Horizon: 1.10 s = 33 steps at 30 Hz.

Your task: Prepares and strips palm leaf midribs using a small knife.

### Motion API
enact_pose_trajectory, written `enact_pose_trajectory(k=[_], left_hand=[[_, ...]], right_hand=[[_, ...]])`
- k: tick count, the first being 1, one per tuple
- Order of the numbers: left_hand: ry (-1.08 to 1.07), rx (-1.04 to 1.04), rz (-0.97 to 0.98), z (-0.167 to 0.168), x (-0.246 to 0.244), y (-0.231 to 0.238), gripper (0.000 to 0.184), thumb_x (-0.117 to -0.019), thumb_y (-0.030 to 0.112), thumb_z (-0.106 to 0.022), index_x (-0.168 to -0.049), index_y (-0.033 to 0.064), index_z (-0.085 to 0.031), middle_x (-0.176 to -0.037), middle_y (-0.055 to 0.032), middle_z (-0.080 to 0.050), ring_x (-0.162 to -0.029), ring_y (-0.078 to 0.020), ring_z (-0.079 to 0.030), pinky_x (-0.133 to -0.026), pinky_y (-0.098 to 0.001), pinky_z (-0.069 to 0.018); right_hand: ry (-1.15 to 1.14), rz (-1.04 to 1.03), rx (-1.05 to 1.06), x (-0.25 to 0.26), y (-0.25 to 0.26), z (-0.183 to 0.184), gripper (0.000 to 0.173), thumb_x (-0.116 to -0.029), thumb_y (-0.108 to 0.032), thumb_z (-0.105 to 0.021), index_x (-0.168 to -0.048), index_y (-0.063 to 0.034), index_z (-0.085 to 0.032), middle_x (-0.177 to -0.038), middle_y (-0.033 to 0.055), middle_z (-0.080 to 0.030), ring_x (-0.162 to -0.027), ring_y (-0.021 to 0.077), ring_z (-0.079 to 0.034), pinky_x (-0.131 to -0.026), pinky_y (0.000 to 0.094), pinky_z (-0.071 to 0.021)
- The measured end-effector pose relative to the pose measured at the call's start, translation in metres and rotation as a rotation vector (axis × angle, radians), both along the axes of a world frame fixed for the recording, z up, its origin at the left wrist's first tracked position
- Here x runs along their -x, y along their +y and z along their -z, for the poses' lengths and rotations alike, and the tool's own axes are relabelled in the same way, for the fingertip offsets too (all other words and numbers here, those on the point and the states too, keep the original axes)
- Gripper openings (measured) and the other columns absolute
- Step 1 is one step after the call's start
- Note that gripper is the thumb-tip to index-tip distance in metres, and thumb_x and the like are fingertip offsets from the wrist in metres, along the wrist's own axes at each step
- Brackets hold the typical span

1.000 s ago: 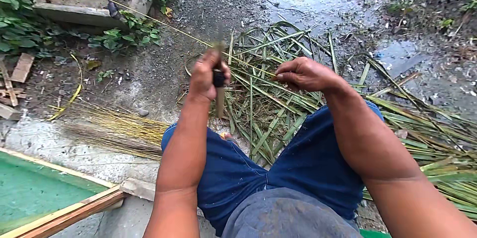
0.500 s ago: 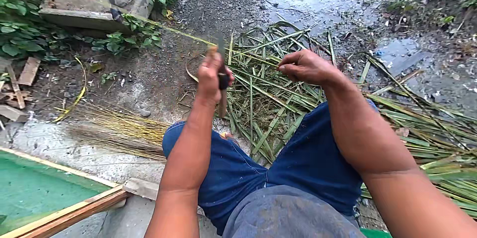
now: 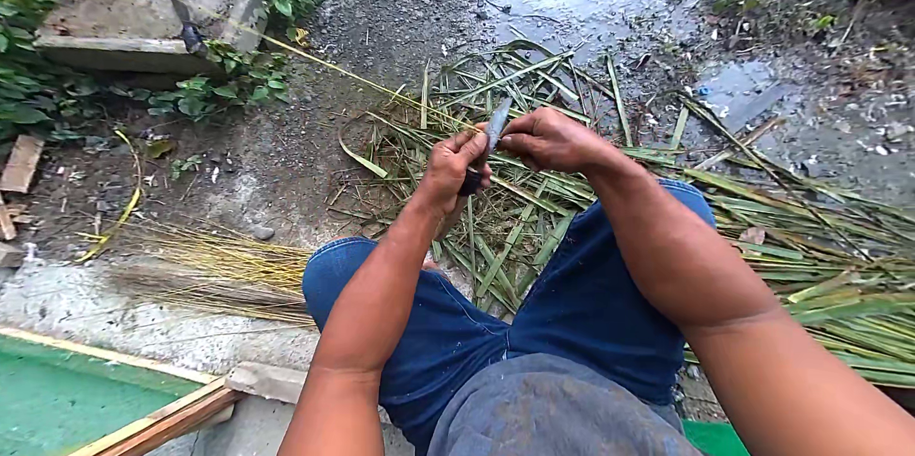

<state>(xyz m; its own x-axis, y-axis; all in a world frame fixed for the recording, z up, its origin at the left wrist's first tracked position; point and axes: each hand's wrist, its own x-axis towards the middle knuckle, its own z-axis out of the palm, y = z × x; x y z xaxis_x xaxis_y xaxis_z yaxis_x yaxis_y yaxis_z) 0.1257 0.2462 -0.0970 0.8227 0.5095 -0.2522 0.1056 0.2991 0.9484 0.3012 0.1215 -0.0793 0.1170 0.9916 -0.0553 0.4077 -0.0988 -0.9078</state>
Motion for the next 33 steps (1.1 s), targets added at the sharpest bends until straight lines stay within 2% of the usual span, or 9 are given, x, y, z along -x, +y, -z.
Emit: enact_pose_trajectory(k=[5, 10, 12, 14, 17, 21, 24, 28, 33], left_hand=[[-0.064, -0.005, -0.107, -0.008, -0.001, 0.009, 0.027, -0.1091, 0.019, -0.049, -0.132, 0.0102, -0.060, -0.069, -0.0036, -0.065, -0.052, -0.0121, -0.064, -0.047, -0.0276, -0.0577], [-0.019, -0.167, -0.076, -0.003, -0.010, -0.003, 0.027, -0.1087, 0.018, -0.051, -0.130, 0.0057, -0.062, -0.073, -0.0029, -0.065, -0.053, -0.0101, -0.062, -0.048, -0.0251, -0.0553], [-0.019, -0.172, -0.109, -0.004, -0.009, 0.006, 0.026, -0.1093, 0.022, -0.050, -0.126, 0.0052, -0.063, -0.071, -0.0015, -0.065, -0.054, -0.0099, -0.062, -0.049, -0.0256, -0.0557], [-0.060, -0.168, -0.210, -0.008, -0.004, 0.027, 0.024, -0.1108, 0.027, -0.045, -0.115, 0.0086, -0.060, -0.066, 0.0004, -0.063, -0.052, -0.0106, -0.063, -0.047, -0.0266, -0.0562], [-0.078, -0.128, -0.231, -0.015, 0.001, 0.030, 0.024, -0.1116, 0.027, -0.043, -0.119, 0.0096, -0.058, -0.064, 0.0001, -0.061, -0.050, -0.0112, -0.062, -0.045, -0.0265, -0.0556], [-0.065, -0.047, -0.111, -0.015, 0.004, 0.020, 0.032, -0.1113, 0.025, -0.043, -0.137, 0.0101, -0.056, -0.065, 0.0001, -0.061, -0.051, -0.0098, -0.062, -0.046, -0.0247, -0.0551], [-0.103, 0.005, -0.200, -0.019, 0.007, 0.030, 0.033, -0.1121, 0.027, -0.041, -0.138, 0.0117, -0.054, -0.063, -0.0003, -0.058, -0.048, -0.0105, -0.060, -0.043, -0.0251, -0.0537], [-0.076, -0.024, -0.159, -0.016, 0.010, 0.021, 0.030, -0.1112, 0.025, -0.044, -0.134, 0.0103, -0.057, -0.064, -0.0008, -0.060, -0.050, -0.0104, -0.061, -0.045, -0.0248, -0.0545], [-0.137, -0.017, -0.311, -0.024, 0.019, 0.045, 0.034, -0.1126, 0.032, -0.039, -0.138, 0.0149, -0.054, -0.062, -0.0001, -0.058, -0.048, -0.0113, -0.060, -0.043, -0.0259, -0.0533]], right_hand=[[0.006, -0.016, 0.000, -0.003, -0.002, -0.007, 0.028, -0.1091, -0.017, -0.048, -0.104, -0.0023, -0.071, -0.070, 0.0005, -0.060, -0.050, 0.0052, -0.049, -0.049, 0.0235, -0.0459], [0.013, 0.072, -0.018, 0.001, -0.003, -0.003, 0.025, -0.1076, -0.015, -0.051, -0.104, 0.0004, -0.070, -0.070, 0.0028, -0.062, -0.049, 0.0057, -0.050, -0.049, 0.0246, -0.0472], [0.020, 0.075, -0.024, 0.000, -0.004, -0.005, 0.025, -0.1077, -0.014, -0.051, -0.104, 0.0007, -0.070, -0.072, 0.0031, -0.062, -0.049, 0.0056, -0.051, -0.050, 0.0240, -0.0481], [0.019, 0.071, -0.021, -0.001, -0.006, -0.005, 0.025, -0.1074, -0.015, -0.051, -0.103, -0.0002, -0.071, -0.069, 0.0025, -0.061, -0.049, 0.0058, -0.051, -0.049, 0.0243, -0.0485], [0.008, 0.072, -0.026, -0.001, -0.005, -0.005, 0.024, -0.1069, -0.016, -0.053, -0.102, -0.0019, -0.072, -0.067, 0.0016, -0.061, -0.048, 0.0060, -0.050, -0.049, 0.0251, -0.0473], [-0.017, 0.056, -0.056, 0.001, -0.002, -0.004, 0.022, -0.1059, -0.016, -0.055, -0.102, -0.0020, -0.072, -0.068, 0.0012, -0.060, -0.048, 0.0053, -0.049, -0.049, 0.0250, -0.0468], [-0.022, 0.060, -0.061, 0.006, -0.001, -0.006, 0.021, -0.1050, -0.016, -0.056, -0.102, -0.0032, -0.072, -0.067, 0.0012, -0.060, -0.048, 0.0060, -0.049, -0.049, 0.0260, -0.0462], [-0.034, 0.049, -0.075, 0.007, 0.002, -0.006, 0.021, -0.1051, -0.016, -0.055, -0.102, -0.0028, -0.072, -0.070, 0.0013, -0.061, -0.049, 0.0056, -0.048, -0.049, 0.0261, -0.0461], [-0.032, 0.004, -0.087, 0.007, 0.000, -0.007, 0.022, -0.1056, -0.016, -0.054, -0.101, -0.0030, -0.072, -0.066, 0.0007, -0.060, -0.048, 0.0052, -0.049, -0.049, 0.0254, -0.0466]])
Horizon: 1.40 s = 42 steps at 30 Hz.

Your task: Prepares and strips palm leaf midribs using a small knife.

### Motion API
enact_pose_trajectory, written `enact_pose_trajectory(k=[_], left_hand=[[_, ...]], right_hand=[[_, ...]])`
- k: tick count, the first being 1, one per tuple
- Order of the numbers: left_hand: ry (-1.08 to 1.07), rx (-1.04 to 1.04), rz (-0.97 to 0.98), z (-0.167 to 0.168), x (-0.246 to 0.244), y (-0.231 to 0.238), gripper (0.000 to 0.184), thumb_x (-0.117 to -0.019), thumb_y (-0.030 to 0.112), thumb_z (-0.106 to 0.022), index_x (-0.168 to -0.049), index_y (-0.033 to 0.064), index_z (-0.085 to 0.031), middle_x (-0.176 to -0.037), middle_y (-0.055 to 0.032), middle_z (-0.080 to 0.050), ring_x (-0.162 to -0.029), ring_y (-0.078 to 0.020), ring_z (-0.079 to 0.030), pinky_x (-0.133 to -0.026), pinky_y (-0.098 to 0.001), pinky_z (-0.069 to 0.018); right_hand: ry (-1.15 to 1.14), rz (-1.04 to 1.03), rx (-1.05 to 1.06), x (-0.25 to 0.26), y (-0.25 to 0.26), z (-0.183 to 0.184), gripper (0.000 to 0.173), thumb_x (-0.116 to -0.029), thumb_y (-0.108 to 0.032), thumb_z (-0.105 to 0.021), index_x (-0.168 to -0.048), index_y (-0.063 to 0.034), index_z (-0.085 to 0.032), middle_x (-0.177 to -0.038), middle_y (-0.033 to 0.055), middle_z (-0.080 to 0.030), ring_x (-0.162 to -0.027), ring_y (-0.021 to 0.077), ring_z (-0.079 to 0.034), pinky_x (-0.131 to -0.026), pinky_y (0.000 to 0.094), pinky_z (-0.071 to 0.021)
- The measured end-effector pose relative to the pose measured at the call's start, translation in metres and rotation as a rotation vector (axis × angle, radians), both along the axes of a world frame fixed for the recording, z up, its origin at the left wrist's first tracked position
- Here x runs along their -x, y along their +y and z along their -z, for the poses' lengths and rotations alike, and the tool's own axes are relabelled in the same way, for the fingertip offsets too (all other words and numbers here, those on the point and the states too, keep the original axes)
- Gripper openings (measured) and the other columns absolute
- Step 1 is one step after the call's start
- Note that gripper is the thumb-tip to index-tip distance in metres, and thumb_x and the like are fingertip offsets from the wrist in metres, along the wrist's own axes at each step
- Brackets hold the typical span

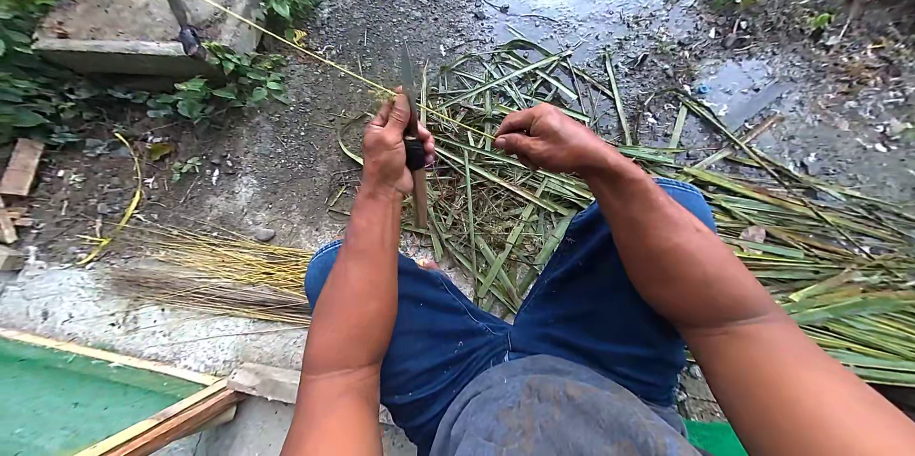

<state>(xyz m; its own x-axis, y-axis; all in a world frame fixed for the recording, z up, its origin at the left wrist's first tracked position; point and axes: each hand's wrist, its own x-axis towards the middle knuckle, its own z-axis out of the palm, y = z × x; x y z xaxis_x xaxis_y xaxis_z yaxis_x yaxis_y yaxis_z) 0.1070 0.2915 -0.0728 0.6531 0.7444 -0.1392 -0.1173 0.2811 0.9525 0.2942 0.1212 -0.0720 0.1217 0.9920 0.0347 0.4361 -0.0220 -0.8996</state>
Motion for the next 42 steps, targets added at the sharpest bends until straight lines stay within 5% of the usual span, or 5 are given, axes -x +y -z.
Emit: enact_pose_trajectory(k=[9, 15, 20, 25, 42], left_hand=[[-0.040, -0.047, -0.219, -0.006, 0.012, 0.027, 0.033, -0.1128, 0.036, -0.037, -0.130, 0.0163, -0.057, -0.063, 0.0025, -0.058, -0.050, -0.0103, -0.060, -0.045, -0.0252, -0.0539], [0.103, -0.081, 0.215, 0.007, -0.003, -0.026, 0.027, -0.1100, 0.021, -0.046, -0.131, 0.0086, -0.059, -0.068, 0.0000, -0.063, -0.052, -0.0095, -0.062, -0.047, -0.0252, -0.0559], [-0.004, -0.059, -0.002, -0.002, 0.007, 0.011, 0.033, -0.1126, 0.032, -0.039, -0.135, 0.0148, -0.055, -0.064, 0.0020, -0.058, -0.050, -0.0100, -0.060, -0.045, -0.0256, -0.0544], [0.103, -0.063, 0.215, 0.006, -0.001, -0.023, 0.027, -0.1099, 0.022, -0.047, -0.131, 0.0103, -0.060, -0.067, 0.0005, -0.063, -0.051, -0.0096, -0.062, -0.046, -0.0247, -0.0556], [0.060, -0.021, 0.161, 0.003, 0.005, -0.015, 0.030, -0.1115, 0.026, -0.041, -0.132, 0.0108, -0.057, -0.064, 0.0002, -0.061, -0.050, -0.0096, -0.061, -0.045, -0.0247, -0.0548]], right_hand=[[-0.009, -0.008, 0.016, -0.005, -0.005, -0.002, 0.023, -0.1052, -0.016, -0.054, -0.100, -0.0026, -0.072, -0.065, 0.0005, -0.060, -0.047, 0.0051, -0.049, -0.047, 0.0252, -0.0459], [0.082, -0.013, 0.077, 0.000, 0.001, -0.001, 0.028, -0.1093, -0.016, -0.048, -0.106, -0.0006, -0.071, -0.072, 0.0017, -0.063, -0.049, 0.0045, -0.051, -0.048, 0.0226, -0.0477], [0.088, -0.064, 0.074, -0.002, -0.003, 0.001, 0.029, -0.1093, -0.015, -0.047, -0.105, 0.0001, -0.071, -0.069, 0.0014, -0.061, -0.047, 0.0047, -0.050, -0.047, 0.0229, -0.0472], [0.093, -0.086, 0.068, -0.004, -0.001, 0.002, 0.029, -0.1095, -0.015, -0.046, -0.107, 0.0005, -0.071, -0.070, 0.0008, -0.061, -0.047, 0.0035, -0.049, -0.046, 0.0214, -0.0463], [0.038, -0.001, 0.036, -0.004, -0.002, -0.001, 0.022, -0.1053, -0.016, -0.055, -0.103, -0.0029, -0.073, -0.064, -0.0010, -0.059, -0.046, 0.0031, -0.048, -0.046, 0.0224, -0.0448]])
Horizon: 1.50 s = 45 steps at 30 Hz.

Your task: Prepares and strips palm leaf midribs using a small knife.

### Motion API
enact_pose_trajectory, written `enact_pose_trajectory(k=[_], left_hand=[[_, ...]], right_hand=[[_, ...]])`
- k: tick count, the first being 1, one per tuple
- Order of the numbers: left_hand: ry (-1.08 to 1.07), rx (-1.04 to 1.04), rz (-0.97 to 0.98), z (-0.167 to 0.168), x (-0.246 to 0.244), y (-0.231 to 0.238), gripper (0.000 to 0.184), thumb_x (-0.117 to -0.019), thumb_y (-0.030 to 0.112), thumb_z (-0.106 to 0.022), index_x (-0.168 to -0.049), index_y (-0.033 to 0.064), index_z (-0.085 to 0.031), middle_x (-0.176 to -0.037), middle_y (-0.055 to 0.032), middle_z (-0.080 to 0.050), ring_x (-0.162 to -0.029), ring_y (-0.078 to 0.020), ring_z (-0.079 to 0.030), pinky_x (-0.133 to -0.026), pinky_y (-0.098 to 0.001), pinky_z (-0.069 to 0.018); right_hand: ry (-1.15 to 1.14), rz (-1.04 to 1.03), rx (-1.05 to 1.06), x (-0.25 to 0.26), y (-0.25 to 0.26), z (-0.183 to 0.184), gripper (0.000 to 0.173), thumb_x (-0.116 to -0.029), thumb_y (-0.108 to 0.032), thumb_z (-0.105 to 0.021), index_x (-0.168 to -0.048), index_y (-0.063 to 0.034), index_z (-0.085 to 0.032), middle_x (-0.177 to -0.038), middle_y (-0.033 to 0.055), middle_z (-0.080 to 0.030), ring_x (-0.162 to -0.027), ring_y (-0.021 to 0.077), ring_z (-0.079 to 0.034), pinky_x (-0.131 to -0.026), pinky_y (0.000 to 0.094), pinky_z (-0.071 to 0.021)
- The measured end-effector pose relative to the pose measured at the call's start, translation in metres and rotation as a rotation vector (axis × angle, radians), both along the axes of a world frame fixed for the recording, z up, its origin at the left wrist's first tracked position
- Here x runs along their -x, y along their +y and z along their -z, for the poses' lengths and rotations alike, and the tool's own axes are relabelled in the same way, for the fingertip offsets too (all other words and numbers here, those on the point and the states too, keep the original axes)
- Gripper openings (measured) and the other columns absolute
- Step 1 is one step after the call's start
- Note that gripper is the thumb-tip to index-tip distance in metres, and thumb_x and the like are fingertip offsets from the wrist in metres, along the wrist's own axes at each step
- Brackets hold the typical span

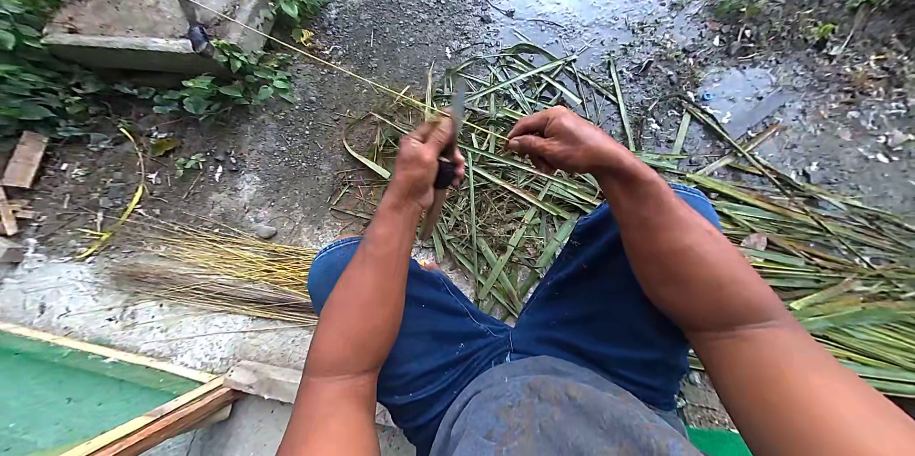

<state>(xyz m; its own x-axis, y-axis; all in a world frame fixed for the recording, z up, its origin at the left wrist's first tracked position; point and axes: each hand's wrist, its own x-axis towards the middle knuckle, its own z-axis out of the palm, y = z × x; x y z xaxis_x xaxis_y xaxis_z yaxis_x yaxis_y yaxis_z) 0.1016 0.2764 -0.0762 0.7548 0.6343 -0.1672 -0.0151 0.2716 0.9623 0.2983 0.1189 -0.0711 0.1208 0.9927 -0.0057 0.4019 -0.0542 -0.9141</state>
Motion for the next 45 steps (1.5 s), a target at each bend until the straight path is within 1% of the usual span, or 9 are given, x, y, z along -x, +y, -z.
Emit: enact_pose_trajectory(k=[9, 17, 20, 24, 32, 38, 40, 43, 45], left_hand=[[-0.042, 0.036, -0.085, 0.000, 0.002, 0.013, 0.032, -0.1120, 0.027, -0.041, -0.134, 0.0105, -0.057, -0.062, -0.0003, -0.059, -0.048, -0.0105, -0.061, -0.044, -0.0251, -0.0549], [-0.213, 0.031, -0.392, -0.017, 0.033, 0.076, 0.034, -0.1127, 0.042, -0.032, -0.125, 0.0244, -0.059, -0.062, 0.0063, -0.055, -0.049, -0.0072, -0.056, -0.046, -0.0234, -0.0511], [-0.131, -0.029, -0.241, -0.013, 0.026, 0.049, 0.035, -0.1134, 0.038, -0.027, -0.131, 0.0225, -0.053, -0.062, 0.0073, -0.056, -0.049, -0.0060, -0.057, -0.046, -0.0226, -0.0523], [0.026, 0.020, 0.079, 0.005, 0.005, -0.004, 0.031, -0.1113, 0.023, -0.042, -0.135, 0.0074, -0.056, -0.064, -0.0013, -0.061, -0.050, -0.0103, -0.061, -0.045, -0.0251, -0.0552], [-0.232, 0.037, -0.302, -0.010, 0.039, 0.073, 0.035, -0.1129, 0.042, -0.030, -0.124, 0.0260, -0.059, -0.062, 0.0072, -0.056, -0.049, -0.0067, -0.056, -0.047, -0.0237, -0.0522], [-0.006, 0.023, -0.018, 0.002, 0.013, 0.007, 0.034, -0.1123, 0.028, -0.038, -0.135, 0.0101, -0.055, -0.063, 0.0018, -0.057, -0.049, -0.0095, -0.060, -0.045, -0.0253, -0.0548], [-0.036, 0.025, 0.001, 0.002, 0.015, 0.018, 0.035, -0.1121, 0.028, -0.038, -0.135, 0.0095, -0.056, -0.063, 0.0019, -0.058, -0.050, -0.0093, -0.060, -0.047, -0.0255, -0.0555], [-0.157, -0.039, -0.181, -0.013, 0.043, 0.070, 0.037, -0.1130, 0.040, -0.028, -0.129, 0.0233, -0.057, -0.064, 0.0084, -0.057, -0.052, -0.0055, -0.058, -0.050, -0.0235, -0.0543], [-0.246, -0.033, -0.404, -0.024, 0.070, 0.102, 0.035, -0.1123, 0.044, -0.030, -0.115, 0.0264, -0.061, -0.063, 0.0100, -0.056, -0.052, -0.0043, -0.056, -0.050, -0.0223, -0.0525]], right_hand=[[-0.004, -0.060, 0.003, -0.004, -0.001, 0.002, 0.024, -0.1067, -0.016, -0.051, -0.102, -0.0025, -0.071, -0.065, -0.0009, -0.059, -0.047, 0.0041, -0.049, -0.047, 0.0225, -0.0462], [0.036, -0.140, 0.037, -0.013, -0.008, 0.002, 0.027, -0.1073, -0.014, -0.049, -0.104, -0.0008, -0.071, -0.063, -0.0017, -0.058, -0.045, 0.0023, -0.048, -0.044, 0.0204, -0.0438], [0.055, -0.131, 0.077, -0.010, -0.004, 0.001, 0.028, -0.1084, -0.014, -0.047, -0.104, -0.0004, -0.071, -0.065, -0.0005, -0.060, -0.046, 0.0033, -0.049, -0.045, 0.0207, -0.0451], [0.060, -0.160, 0.070, -0.003, 0.004, 0.003, 0.030, -0.1098, -0.015, -0.044, -0.105, -0.0002, -0.070, -0.067, 0.0000, -0.060, -0.046, 0.0037, -0.049, -0.044, 0.0208, -0.0455], [0.034, -0.206, 0.075, -0.015, -0.004, 0.004, 0.029, -0.1084, -0.015, -0.046, -0.101, -0.0009, -0.071, -0.063, -0.0006, -0.058, -0.046, 0.0039, -0.048, -0.044, 0.0215, -0.0436], [0.033, -0.207, 0.099, -0.007, 0.005, 0.006, 0.030, -0.1093, -0.016, -0.045, -0.102, -0.0014, -0.070, -0.064, -0.0005, -0.058, -0.046, 0.0042, -0.049, -0.044, 0.0214, -0.0440], [0.003, -0.228, 0.098, -0.011, 0.001, 0.004, 0.030, -0.1090, -0.015, -0.045, -0.102, -0.0014, -0.071, -0.065, -0.0003, -0.058, -0.048, 0.0044, -0.049, -0.046, 0.0219, -0.0440], [-0.086, -0.205, 0.132, -0.024, -0.014, 0.001, 0.029, -0.1077, -0.015, -0.046, -0.099, -0.0035, -0.072, -0.065, 0.0001, -0.058, -0.048, 0.0061, -0.049, -0.047, 0.0248, -0.0451], [-0.162, -0.146, 0.172, -0.036, -0.024, -0.001, 0.029, -0.1078, -0.016, -0.047, -0.100, -0.0044, -0.072, -0.066, 0.0010, -0.059, -0.050, 0.0078, -0.050, -0.050, 0.0274, -0.0470]])
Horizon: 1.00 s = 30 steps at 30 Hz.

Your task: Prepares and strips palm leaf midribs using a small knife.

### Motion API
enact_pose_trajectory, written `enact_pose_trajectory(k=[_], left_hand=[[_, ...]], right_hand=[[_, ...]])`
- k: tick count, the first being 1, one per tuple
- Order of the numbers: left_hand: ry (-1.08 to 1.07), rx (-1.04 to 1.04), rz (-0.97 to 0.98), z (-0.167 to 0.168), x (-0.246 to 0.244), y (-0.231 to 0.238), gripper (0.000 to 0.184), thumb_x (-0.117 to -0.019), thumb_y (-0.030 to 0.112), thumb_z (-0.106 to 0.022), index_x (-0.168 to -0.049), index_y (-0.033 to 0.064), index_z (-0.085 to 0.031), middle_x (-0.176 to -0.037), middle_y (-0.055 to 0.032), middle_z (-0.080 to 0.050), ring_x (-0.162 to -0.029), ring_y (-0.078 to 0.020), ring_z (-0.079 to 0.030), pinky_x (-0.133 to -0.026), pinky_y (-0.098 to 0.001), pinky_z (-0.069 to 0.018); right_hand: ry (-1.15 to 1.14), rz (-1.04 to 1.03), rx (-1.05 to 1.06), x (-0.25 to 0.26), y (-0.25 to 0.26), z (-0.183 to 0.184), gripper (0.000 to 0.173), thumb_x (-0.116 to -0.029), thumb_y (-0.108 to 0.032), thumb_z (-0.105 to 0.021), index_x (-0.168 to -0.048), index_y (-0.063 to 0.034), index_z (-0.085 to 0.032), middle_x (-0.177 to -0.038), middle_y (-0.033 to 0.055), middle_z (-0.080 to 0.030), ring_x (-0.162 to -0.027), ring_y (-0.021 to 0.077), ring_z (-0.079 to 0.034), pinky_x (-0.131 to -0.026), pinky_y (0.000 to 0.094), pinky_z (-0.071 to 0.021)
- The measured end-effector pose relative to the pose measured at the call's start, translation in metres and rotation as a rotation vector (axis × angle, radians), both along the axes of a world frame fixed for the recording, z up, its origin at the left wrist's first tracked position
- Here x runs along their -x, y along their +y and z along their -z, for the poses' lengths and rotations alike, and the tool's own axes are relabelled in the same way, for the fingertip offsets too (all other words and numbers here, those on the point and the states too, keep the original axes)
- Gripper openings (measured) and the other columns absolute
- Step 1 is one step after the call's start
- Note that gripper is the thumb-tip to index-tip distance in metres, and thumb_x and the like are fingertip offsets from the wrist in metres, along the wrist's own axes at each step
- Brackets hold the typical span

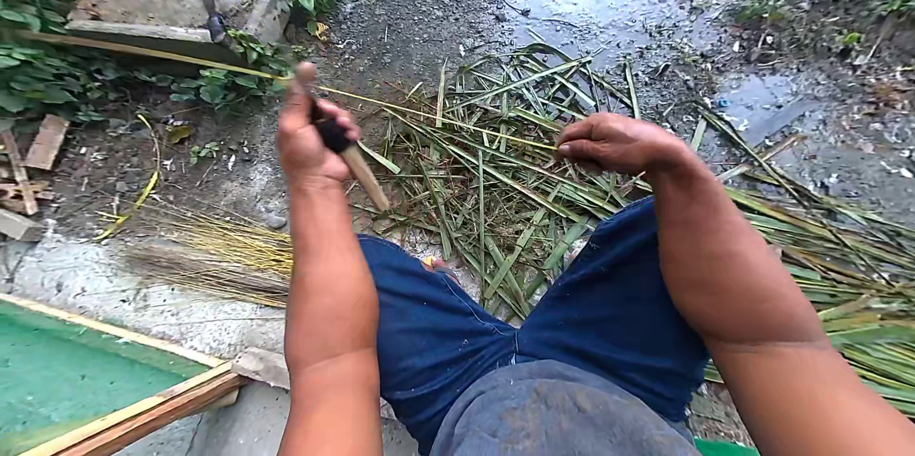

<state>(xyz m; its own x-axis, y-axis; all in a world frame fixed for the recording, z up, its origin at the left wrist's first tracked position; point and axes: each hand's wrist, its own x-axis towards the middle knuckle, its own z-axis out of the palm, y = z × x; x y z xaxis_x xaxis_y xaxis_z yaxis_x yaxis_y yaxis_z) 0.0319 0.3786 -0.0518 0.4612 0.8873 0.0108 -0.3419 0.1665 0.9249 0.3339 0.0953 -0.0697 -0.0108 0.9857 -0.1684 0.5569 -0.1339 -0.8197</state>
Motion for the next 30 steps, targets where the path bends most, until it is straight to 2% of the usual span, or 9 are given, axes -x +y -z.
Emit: enact_pose_trajectory(k=[4, 6, 9, 11, 15, 18, 20, 25, 30], left_hand=[[-0.282, 0.121, -0.407, 0.007, 0.047, 0.043, 0.034, -0.1122, 0.040, -0.031, -0.101, 0.0174, -0.054, -0.065, 0.0021, -0.056, -0.053, -0.0102, -0.058, -0.051, -0.0270, -0.0535], [-0.306, 0.155, -0.478, 0.009, 0.047, 0.041, 0.038, -0.1122, 0.041, -0.028, -0.095, 0.0165, -0.051, -0.065, 0.0012, -0.056, -0.052, -0.0106, -0.058, -0.049, -0.0270, -0.0534], [-0.062, 0.061, -0.299, 0.003, 0.014, 0.005, 0.039, -0.1128, 0.044, -0.025, -0.113, 0.0222, -0.057, -0.067, 0.0074, -0.058, -0.055, -0.0060, -0.059, -0.051, -0.0233, -0.0536], [0.123, -0.060, -0.062, 0.003, -0.011, -0.029, 0.041, -0.1130, 0.042, -0.023, -0.124, 0.0242, -0.058, -0.068, 0.0104, -0.060, -0.057, -0.0046, -0.060, -0.053, -0.0236, -0.0549], [0.273, -0.105, 0.364, 0.019, -0.041, -0.086, 0.034, -0.1116, 0.036, -0.035, -0.119, 0.0165, -0.061, -0.065, 0.0069, -0.060, -0.053, -0.0073, -0.062, -0.051, -0.0260, -0.0576], [0.355, -0.006, 0.619, 0.037, -0.055, -0.113, 0.033, -0.1096, 0.036, -0.042, -0.115, 0.0111, -0.064, -0.064, 0.0016, -0.060, -0.050, -0.0087, -0.061, -0.049, -0.0263, -0.0572], [0.381, 0.095, 0.745, 0.049, -0.065, -0.126, 0.035, -0.1106, 0.030, -0.040, -0.124, 0.0057, -0.061, -0.065, -0.0032, -0.061, -0.052, -0.0119, -0.062, -0.050, -0.0281, -0.0582], [0.221, 0.274, 0.636, 0.060, -0.077, -0.144, 0.039, -0.1117, 0.039, -0.037, -0.143, 0.0195, -0.051, -0.071, -0.0027, -0.060, -0.054, -0.0114, -0.061, -0.047, -0.0251, -0.0540], [0.088, 0.315, 0.456, 0.055, -0.088, -0.133, 0.036, -0.1129, 0.037, -0.032, -0.137, 0.0204, -0.053, -0.070, -0.0006, -0.061, -0.054, -0.0111, -0.061, -0.048, -0.0248, -0.0534]], right_hand=[[-0.169, 0.273, -0.005, -0.026, -0.018, -0.002, 0.029, -0.1079, -0.018, -0.048, -0.110, -0.0019, -0.072, -0.075, 0.0094, -0.063, -0.058, 0.0187, -0.056, -0.060, 0.0444, -0.0528], [-0.089, 0.453, -0.077, -0.030, -0.020, 0.000, 0.027, -0.1062, -0.019, -0.050, -0.112, -0.0019, -0.070, -0.074, 0.0062, -0.061, -0.057, 0.0142, -0.053, -0.058, 0.0387, -0.0503], [0.297, 0.644, -0.250, -0.019, -0.007, 0.004, 0.019, -0.1041, -0.012, -0.052, -0.114, -0.0034, -0.066, -0.076, -0.0020, -0.061, -0.057, 0.0043, -0.053, -0.054, 0.0237, -0.0494], [0.506, 0.666, -0.371, -0.007, 0.007, 0.006, 0.020, -0.1029, -0.010, -0.050, -0.116, -0.0038, -0.064, -0.082, -0.0021, -0.062, -0.066, 0.0064, -0.058, -0.064, 0.0265, -0.0550], [0.570, 0.616, -0.462, 0.010, 0.029, 0.014, 0.018, -0.1010, -0.009, -0.054, -0.112, -0.0037, -0.067, -0.087, 0.0001, -0.065, -0.073, 0.0079, -0.060, -0.067, 0.0256, -0.0527], [0.647, 0.623, -0.466, 0.023, 0.039, 0.015, 0.015, -0.1021, -0.005, -0.053, -0.112, -0.0009, -0.064, -0.092, 0.0053, -0.068, -0.075, 0.0126, -0.066, -0.068, 0.0299, -0.0590], [0.714, 0.645, -0.479, 0.029, 0.043, 0.017, 0.012, -0.1014, 0.000, -0.052, -0.110, -0.0001, -0.060, -0.097, 0.0089, -0.067, -0.080, 0.0179, -0.070, -0.074, 0.0363, -0.0629], [0.838, 0.665, -0.498, 0.047, 0.052, 0.025, 0.008, -0.0997, 0.003, -0.054, -0.106, -0.0006, -0.054, -0.102, 0.0128, -0.070, -0.085, 0.0218, -0.073, -0.079, 0.0397, -0.0635], [0.866, 0.592, -0.400, 0.072, 0.064, 0.041, 0.008, -0.1005, -0.004, -0.055, -0.106, -0.0021, -0.062, -0.109, 0.0106, -0.071, -0.089, 0.0167, -0.069, -0.077, 0.0342, -0.0588]])
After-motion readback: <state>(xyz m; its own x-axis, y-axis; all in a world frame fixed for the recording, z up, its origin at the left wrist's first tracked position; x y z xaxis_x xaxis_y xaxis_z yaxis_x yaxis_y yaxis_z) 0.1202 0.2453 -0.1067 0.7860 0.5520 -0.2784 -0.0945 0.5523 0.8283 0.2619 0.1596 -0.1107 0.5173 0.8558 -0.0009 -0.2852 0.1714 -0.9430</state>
